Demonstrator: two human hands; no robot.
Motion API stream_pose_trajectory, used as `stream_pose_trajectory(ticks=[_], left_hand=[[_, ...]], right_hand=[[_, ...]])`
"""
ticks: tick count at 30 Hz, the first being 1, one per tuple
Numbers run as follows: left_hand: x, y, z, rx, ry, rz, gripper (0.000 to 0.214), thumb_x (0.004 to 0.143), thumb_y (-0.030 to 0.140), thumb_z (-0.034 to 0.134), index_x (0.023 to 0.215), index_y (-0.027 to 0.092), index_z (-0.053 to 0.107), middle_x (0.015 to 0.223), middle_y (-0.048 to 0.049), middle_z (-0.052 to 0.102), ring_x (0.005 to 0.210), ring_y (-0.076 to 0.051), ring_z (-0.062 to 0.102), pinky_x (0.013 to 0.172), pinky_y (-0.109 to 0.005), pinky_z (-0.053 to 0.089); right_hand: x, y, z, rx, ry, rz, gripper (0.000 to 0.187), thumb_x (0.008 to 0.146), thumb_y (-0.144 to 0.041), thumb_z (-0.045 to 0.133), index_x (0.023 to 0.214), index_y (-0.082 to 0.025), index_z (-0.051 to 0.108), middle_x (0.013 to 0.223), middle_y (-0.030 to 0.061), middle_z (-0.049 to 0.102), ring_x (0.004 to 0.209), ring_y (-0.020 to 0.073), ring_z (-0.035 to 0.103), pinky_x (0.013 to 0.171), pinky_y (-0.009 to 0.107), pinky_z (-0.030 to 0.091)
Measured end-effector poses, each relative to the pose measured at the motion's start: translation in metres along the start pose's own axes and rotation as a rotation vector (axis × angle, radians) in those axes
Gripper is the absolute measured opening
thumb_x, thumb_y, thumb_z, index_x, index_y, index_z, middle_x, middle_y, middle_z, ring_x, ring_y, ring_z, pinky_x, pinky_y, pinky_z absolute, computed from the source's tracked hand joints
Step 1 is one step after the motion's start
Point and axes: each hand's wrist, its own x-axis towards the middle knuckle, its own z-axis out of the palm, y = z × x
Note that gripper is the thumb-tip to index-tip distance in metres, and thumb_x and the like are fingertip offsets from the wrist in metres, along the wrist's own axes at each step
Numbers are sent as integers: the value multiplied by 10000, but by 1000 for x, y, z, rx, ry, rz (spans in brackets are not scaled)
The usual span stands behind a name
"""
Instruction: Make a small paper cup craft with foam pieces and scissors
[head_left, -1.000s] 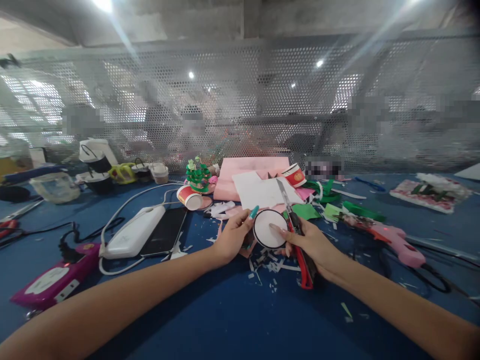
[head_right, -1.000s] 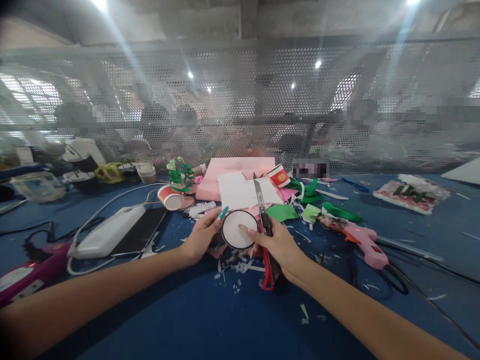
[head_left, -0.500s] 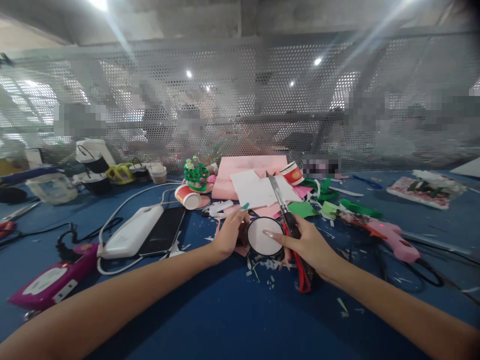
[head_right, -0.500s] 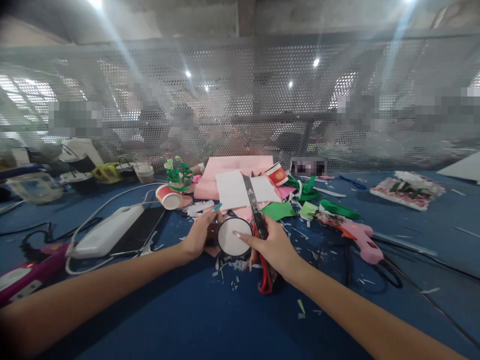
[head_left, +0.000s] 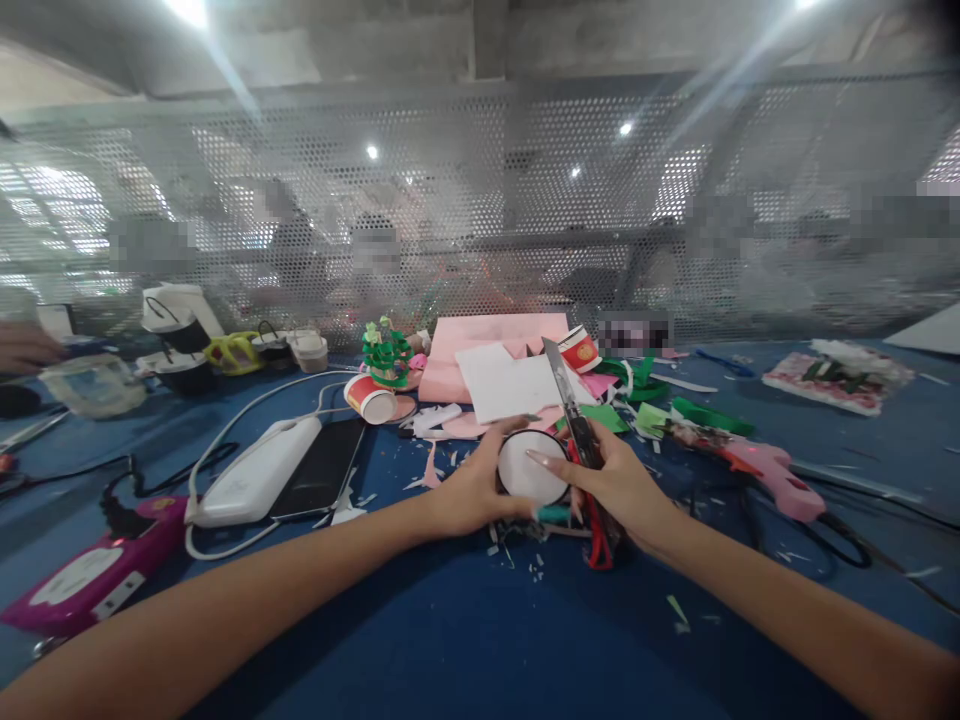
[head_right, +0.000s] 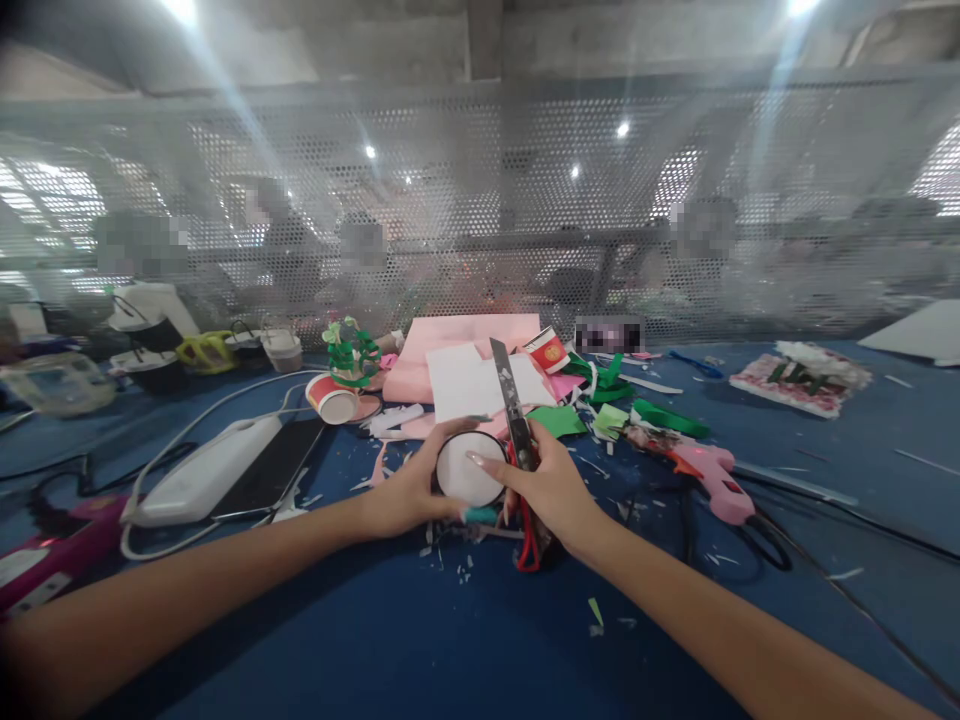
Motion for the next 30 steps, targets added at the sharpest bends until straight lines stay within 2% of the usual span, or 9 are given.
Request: stream_pose_trajectory(ticks=[1,3,9,11,14,17,21,24,30], left_hand=[[-1,2,0,72,-74,26,860,577,344,800,1308,213,365,1347,-117,446,1237,-292,434,1020,-431,388],[-3,4,1,182,-104,30,918,572,311,806,1345,213,322,1359,-127,429,1255,-303,410,1047,-467,353],[-4,-2,2,318,-23,16,550,690,276,722,1178,200,481,1156,-89,578,1048,-247,562,864,-379,497],[-4,-4,3,343,-37,27,531,715,271,695,1196,206,480,1176,-91,573,1035,-239,569,830,-352,508],[-3,-4,3,334,-25,28,699,711,255,688,1332,231,368,1265,-103,522,1008,-230,580,793,-339,518],[-2,-3,1,328,-46,57,788,700,242,696,1385,240,305,1300,-106,477,1054,-234,556,859,-370,498],[-1,-1,-2,416,-158,114,771,631,244,766,1320,227,420,1215,-99,487,1152,-259,480,1010,-435,393],[-1,-1,-2,416,-141,93,805,617,251,783,1330,233,412,1224,-102,480,1166,-272,465,1026,-467,369],[-3,-4,0,363,65,118,783,646,155,739,1338,266,390,1309,-79,435,1222,-253,435,1060,-430,348]], right_hand=[[0,1,0,-3,-1,-7,458,600,-347,801,888,-242,461,426,-121,470,301,130,483,327,281,483],[0,2,0,19,-1,1,457,594,-376,802,885,-240,477,435,-113,479,297,127,478,313,271,466],[6,-6,-8,272,144,108,449,670,-618,656,823,-206,564,531,-60,532,300,94,448,273,243,399],[11,-9,-15,292,189,68,457,720,-643,594,785,-190,596,528,-42,532,311,90,455,279,230,384],[19,-10,-27,288,268,-5,448,745,-618,586,676,-175,602,485,-28,516,322,92,465,298,224,390],[22,-8,-34,289,297,-128,386,726,-541,636,618,-174,593,449,-29,504,318,97,465,306,221,395],[22,-6,-37,289,142,-275,307,753,-447,590,612,-174,600,460,-21,517,318,92,453,301,202,345],[22,-9,-38,283,-29,-320,350,764,-430,519,540,-168,582,486,4,518,356,97,459,333,210,355],[25,-13,-45,369,-164,-112,360,770,-427,437,602,-167,621,691,84,636,502,160,539,488,308,486]])
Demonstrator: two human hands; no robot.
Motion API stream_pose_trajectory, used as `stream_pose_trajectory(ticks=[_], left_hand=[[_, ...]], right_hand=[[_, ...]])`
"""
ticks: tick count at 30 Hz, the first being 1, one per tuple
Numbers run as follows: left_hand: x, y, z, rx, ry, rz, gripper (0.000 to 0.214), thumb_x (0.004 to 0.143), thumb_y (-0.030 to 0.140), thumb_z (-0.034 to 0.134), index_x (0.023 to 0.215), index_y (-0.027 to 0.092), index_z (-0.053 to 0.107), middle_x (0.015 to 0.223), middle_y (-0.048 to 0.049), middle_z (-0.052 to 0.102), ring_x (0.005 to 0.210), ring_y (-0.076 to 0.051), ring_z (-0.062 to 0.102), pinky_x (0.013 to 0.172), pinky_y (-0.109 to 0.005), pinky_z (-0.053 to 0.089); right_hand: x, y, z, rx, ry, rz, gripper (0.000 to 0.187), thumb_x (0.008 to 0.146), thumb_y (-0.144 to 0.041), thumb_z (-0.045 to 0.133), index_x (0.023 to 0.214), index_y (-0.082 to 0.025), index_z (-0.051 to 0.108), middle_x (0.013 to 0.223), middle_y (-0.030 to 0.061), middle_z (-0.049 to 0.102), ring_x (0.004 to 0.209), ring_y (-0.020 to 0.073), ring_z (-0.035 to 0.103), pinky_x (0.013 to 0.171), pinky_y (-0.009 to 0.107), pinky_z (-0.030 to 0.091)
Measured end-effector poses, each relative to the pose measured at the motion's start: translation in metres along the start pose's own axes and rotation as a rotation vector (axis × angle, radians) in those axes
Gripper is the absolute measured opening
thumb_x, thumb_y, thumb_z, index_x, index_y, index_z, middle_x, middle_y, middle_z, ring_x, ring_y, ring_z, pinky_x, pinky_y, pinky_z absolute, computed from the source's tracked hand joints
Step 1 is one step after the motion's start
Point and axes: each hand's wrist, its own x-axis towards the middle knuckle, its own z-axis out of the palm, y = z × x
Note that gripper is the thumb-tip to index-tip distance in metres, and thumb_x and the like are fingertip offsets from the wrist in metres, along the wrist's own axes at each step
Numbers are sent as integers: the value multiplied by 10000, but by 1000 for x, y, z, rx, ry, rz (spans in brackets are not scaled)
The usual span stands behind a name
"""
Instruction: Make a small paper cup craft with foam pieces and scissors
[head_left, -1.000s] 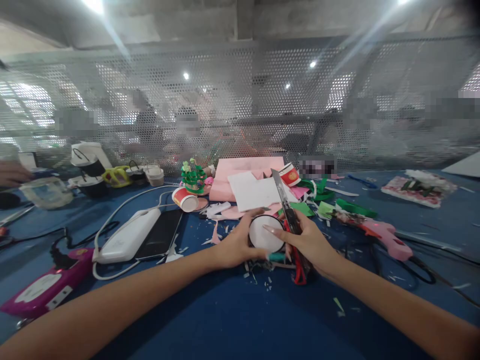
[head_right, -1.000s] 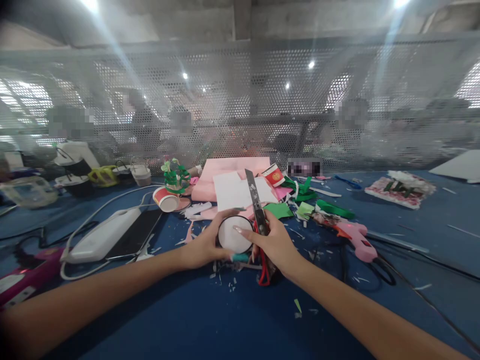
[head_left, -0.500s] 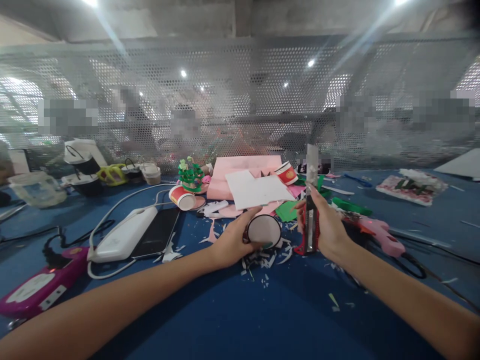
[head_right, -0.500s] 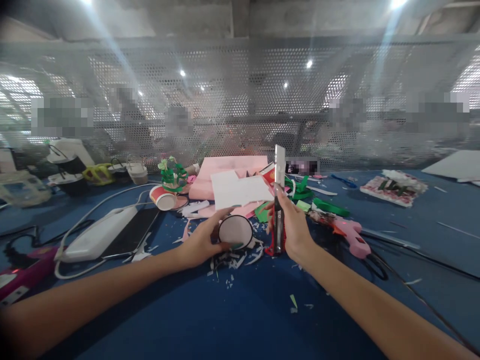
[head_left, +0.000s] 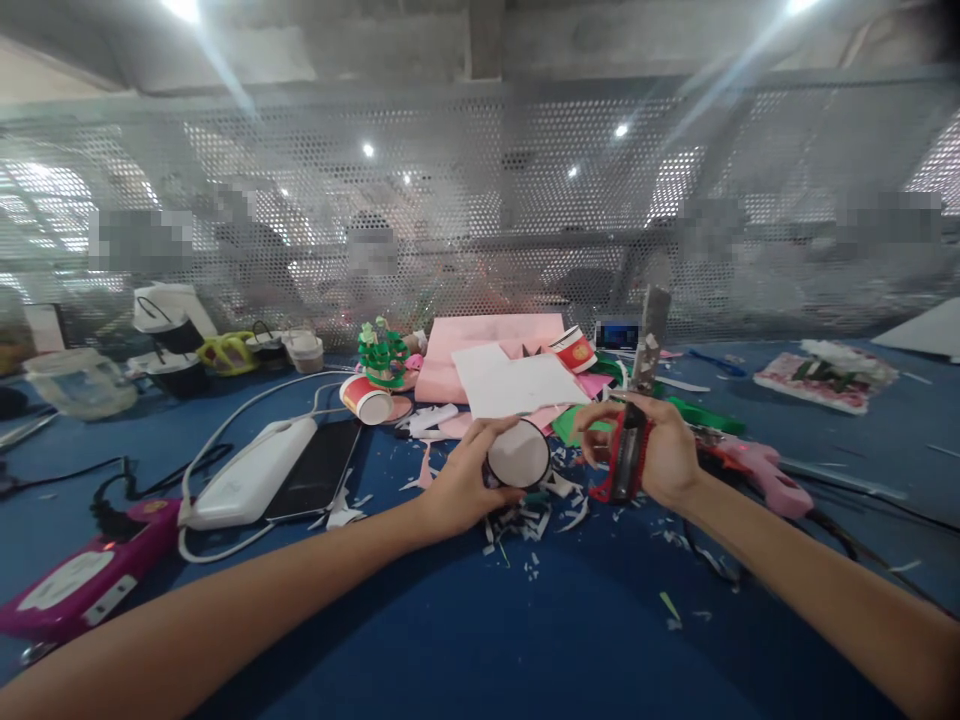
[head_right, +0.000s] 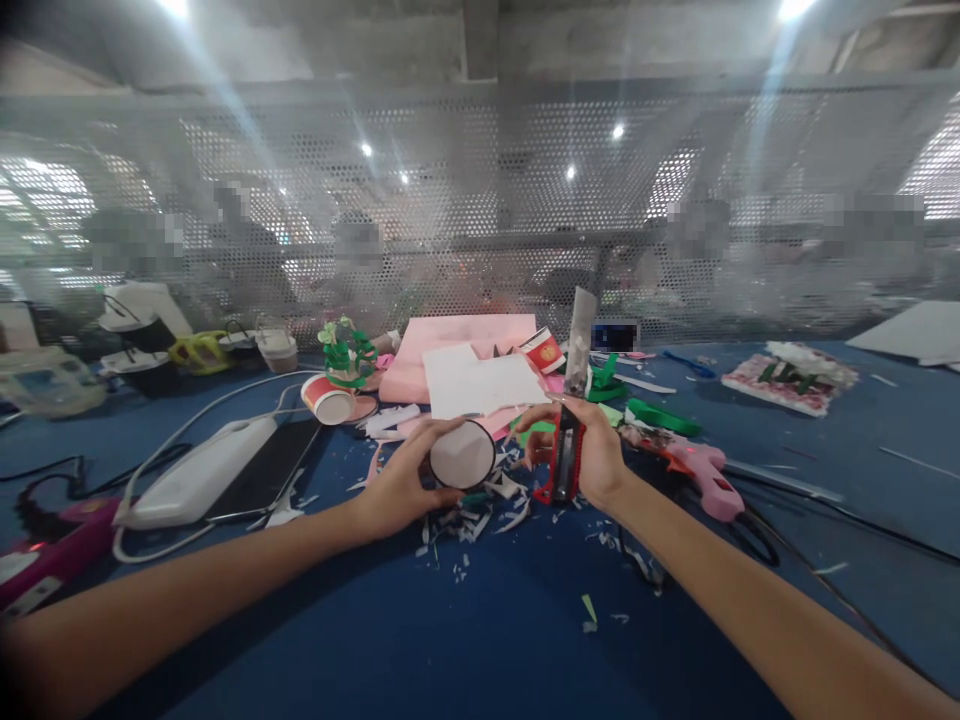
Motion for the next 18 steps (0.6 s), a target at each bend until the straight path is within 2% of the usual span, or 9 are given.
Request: stream_pose_trajectory(ticks=[7,11,18], left_hand=[[1,-12,3,-86,269,-66,746,661,211,737,1326,254,402,1291,-89,436,1195,-262,456,1022,-447,399],[1,-9,3,-187,313,-122,716,678,224,703,1321,254,390,1325,-92,386,1181,-246,467,940,-400,484],[3,-1,1,-198,332,-168,689,663,242,704,1287,234,414,1305,-94,408,1185,-252,458,911,-381,501]], right_hand=[[-1,-4,-3,16,-216,91,368,744,-458,463,731,-142,652,756,104,649,549,196,581,564,366,499],[0,-7,-2,9,-243,94,368,733,-478,464,746,-148,628,772,108,648,556,199,583,544,356,487],[2,-10,-5,22,-224,117,340,743,-470,419,668,-178,576,624,55,601,433,162,520,471,336,471]])
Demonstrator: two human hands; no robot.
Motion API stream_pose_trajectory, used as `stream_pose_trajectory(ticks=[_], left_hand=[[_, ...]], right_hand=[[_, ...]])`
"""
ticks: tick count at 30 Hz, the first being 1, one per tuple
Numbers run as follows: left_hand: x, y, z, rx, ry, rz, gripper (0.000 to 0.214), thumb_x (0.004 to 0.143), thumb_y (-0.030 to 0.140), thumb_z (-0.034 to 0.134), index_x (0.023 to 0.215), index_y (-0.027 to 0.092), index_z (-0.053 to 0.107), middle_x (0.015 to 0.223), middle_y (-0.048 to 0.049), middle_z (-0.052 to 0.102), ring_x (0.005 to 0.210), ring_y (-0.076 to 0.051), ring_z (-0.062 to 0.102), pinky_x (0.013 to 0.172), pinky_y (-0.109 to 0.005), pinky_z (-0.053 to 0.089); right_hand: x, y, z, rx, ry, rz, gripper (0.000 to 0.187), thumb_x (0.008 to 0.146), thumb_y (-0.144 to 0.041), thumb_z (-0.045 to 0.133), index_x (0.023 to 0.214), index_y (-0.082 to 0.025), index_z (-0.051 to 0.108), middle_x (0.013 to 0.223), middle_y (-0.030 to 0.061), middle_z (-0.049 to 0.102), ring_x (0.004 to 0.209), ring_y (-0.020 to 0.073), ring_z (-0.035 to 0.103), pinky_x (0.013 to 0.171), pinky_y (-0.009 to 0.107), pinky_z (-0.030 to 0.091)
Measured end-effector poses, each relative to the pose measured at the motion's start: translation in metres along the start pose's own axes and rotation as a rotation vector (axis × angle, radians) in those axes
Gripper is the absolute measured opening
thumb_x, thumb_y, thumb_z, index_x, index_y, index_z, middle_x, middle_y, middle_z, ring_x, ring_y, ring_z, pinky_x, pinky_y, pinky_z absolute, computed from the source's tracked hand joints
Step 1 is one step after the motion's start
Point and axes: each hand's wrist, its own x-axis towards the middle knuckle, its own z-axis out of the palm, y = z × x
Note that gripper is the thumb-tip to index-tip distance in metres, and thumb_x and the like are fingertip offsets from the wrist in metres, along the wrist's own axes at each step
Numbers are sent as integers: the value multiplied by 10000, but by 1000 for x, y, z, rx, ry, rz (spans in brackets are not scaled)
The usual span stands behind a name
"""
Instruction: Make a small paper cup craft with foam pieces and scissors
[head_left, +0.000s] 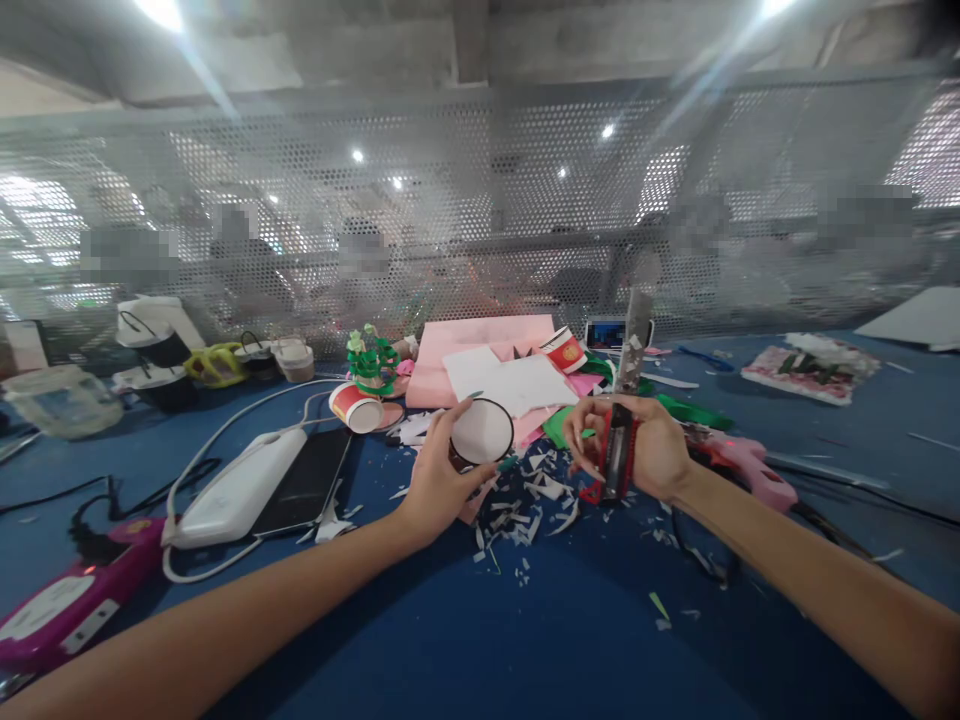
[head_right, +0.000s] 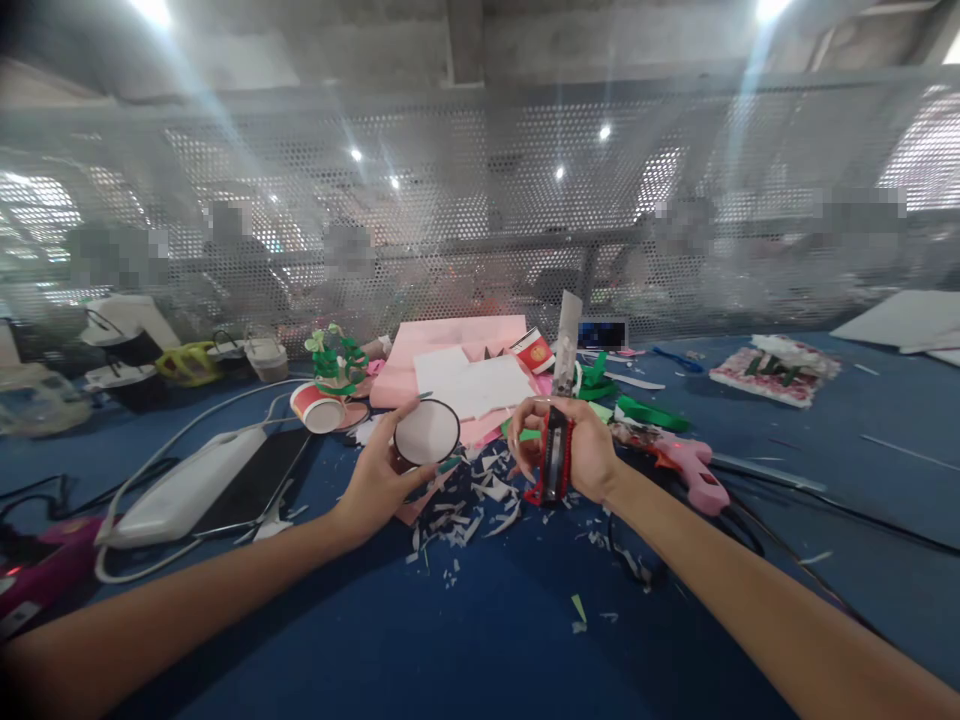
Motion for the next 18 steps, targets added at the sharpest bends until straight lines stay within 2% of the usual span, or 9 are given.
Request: stream_pose_trajectory(ticks=[6,11,15,18], left_hand=[[0,-4,-1,14,-5,27,693,667,223,704,1295,232,412,1286,-87,423,1176,-241,462,913,-365,495],[0,-7,-1,7,-3,26,698,673,227,697,1304,224,400,1286,-95,417,1159,-237,480,898,-355,501],[0,-9,-1,55,8,40,705,673,226,698,1311,233,398,1287,-95,438,1159,-240,484,924,-371,481],[0,-8,-1,40,24,37,697,670,225,697,1304,241,406,1289,-86,432,1162,-235,483,932,-370,476]], right_hand=[[-1,5,-2,57,-28,-20,292,771,-417,407,708,-180,564,632,15,571,342,100,405,413,337,477],[0,4,-2,97,-33,2,221,766,-385,436,734,-188,531,626,-6,531,336,69,304,291,242,367],[0,13,1,68,37,-2,181,726,-384,491,750,-205,493,646,-21,540,338,66,323,291,226,354],[-1,30,6,-84,21,13,151,652,-259,582,736,-205,469,559,-69,508,318,55,357,324,200,365]])
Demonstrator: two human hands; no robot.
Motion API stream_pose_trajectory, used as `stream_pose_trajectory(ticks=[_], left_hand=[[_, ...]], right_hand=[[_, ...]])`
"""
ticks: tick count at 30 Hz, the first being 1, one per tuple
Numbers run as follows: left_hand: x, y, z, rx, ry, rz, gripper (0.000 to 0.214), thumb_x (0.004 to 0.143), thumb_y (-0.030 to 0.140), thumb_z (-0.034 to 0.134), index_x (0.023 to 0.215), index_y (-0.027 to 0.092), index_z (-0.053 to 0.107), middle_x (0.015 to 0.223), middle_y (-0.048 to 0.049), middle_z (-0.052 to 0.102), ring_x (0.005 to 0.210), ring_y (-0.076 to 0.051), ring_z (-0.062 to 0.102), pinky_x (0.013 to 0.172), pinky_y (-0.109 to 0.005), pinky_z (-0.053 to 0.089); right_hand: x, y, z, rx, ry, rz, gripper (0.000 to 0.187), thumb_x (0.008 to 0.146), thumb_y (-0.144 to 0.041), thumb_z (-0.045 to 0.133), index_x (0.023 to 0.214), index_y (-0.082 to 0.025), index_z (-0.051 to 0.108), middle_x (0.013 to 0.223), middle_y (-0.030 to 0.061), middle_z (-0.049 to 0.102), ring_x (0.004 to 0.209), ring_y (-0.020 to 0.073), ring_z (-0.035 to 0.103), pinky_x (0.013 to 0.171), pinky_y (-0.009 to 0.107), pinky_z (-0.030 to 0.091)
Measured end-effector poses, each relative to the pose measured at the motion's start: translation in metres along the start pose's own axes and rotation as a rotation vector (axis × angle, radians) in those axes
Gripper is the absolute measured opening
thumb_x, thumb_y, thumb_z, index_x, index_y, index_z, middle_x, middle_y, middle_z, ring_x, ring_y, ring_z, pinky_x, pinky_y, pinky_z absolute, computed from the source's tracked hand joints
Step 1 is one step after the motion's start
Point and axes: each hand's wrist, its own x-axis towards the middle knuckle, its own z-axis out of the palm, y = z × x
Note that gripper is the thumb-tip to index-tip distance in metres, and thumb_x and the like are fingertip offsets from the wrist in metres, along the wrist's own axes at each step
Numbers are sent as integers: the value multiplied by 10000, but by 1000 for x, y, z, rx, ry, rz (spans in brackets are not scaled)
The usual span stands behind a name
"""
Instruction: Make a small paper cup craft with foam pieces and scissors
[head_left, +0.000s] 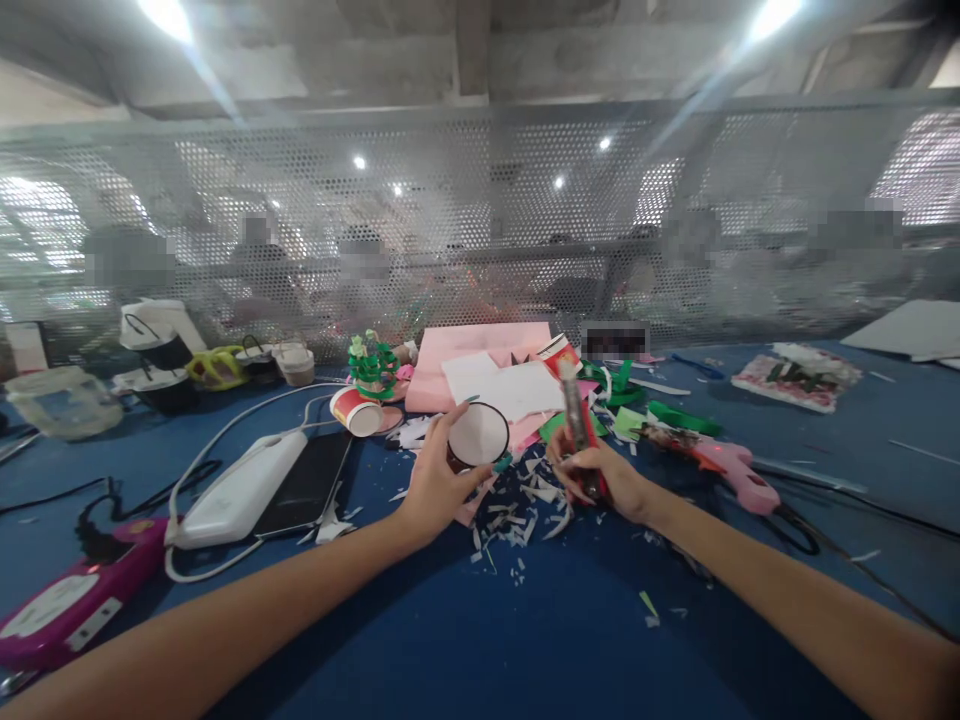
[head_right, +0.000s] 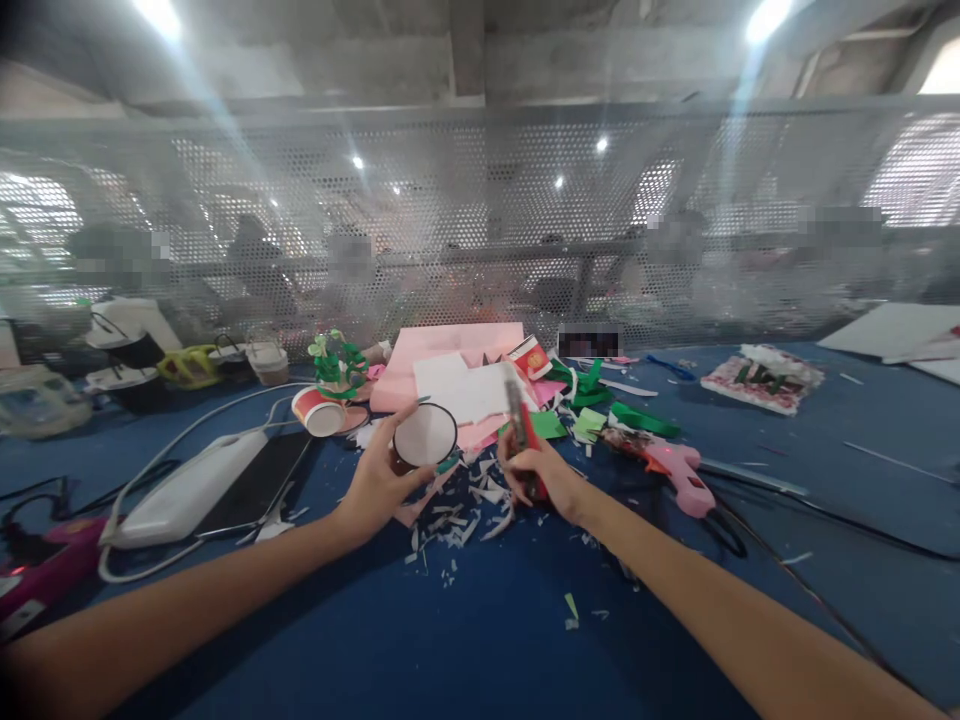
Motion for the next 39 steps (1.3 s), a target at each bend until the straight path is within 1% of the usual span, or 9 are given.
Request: stream_pose_trajectory(ticks=[4,7,13,17,20,23,29,34,39], left_hand=[[0,1,0,-18,-2,-7,693,675,235,690,1304,250,402,1285,-81,426,1137,-229,500,913,-366,487],[1,-3,-1,1,-4,12,698,671,224,691,1308,243,408,1266,-84,438,1138,-236,495,918,-374,480],[0,-9,0,-53,-9,27,723,669,207,697,1324,240,393,1279,-96,433,1173,-256,473,950,-415,463],[0,-6,0,-69,-17,27,746,646,156,698,1322,252,399,1292,-88,429,1175,-258,469,958,-421,461],[2,-6,0,-85,-17,35,765,646,136,687,1337,266,384,1310,-86,435,1179,-259,469,943,-418,474],[3,-8,0,-57,2,35,794,640,131,689,1352,272,367,1351,-88,429,1217,-275,443,969,-434,453],[4,-13,0,15,41,9,820,630,129,708,1357,274,356,1357,-86,435,1250,-289,418,1018,-460,399],[4,-12,-2,21,56,-11,789,626,136,712,1329,261,377,1338,-88,440,1263,-277,402,1052,-466,349],[6,-16,-3,-14,102,-65,770,622,99,692,1309,249,379,1330,-88,451,1273,-276,394,1062,-467,334]], right_hand=[[0,16,5,-78,29,23,149,664,-251,568,763,-202,468,449,-97,453,309,59,341,303,166,302],[1,18,4,-80,149,51,208,676,-298,595,775,-220,429,418,-116,449,293,72,353,307,189,360],[4,15,8,-213,332,46,284,724,-432,676,769,-212,502,504,-73,543,372,113,503,384,249,461],[7,9,6,-35,513,-59,369,689,-453,721,955,-219,614,672,-25,637,508,144,602,496,275,509],[8,3,1,95,538,-61,421,703,-458,705,1054,-249,605,579,-59,584,475,117,552,480,242,473],[8,-1,-4,121,504,-50,329,687,-372,713,974,-235,629,486,-93,497,401,74,418,471,224,454],[10,2,-10,-4,644,-23,181,551,-273,723,674,-168,642,461,-54,512,422,92,460,446,243,462],[17,9,-15,-140,771,-122,317,511,-160,670,825,-204,682,783,0,680,641,143,607,511,242,490],[39,8,-19,-639,701,-302,489,579,-143,613,1055,-240,671,988,16,699,879,234,634,672,328,516]])
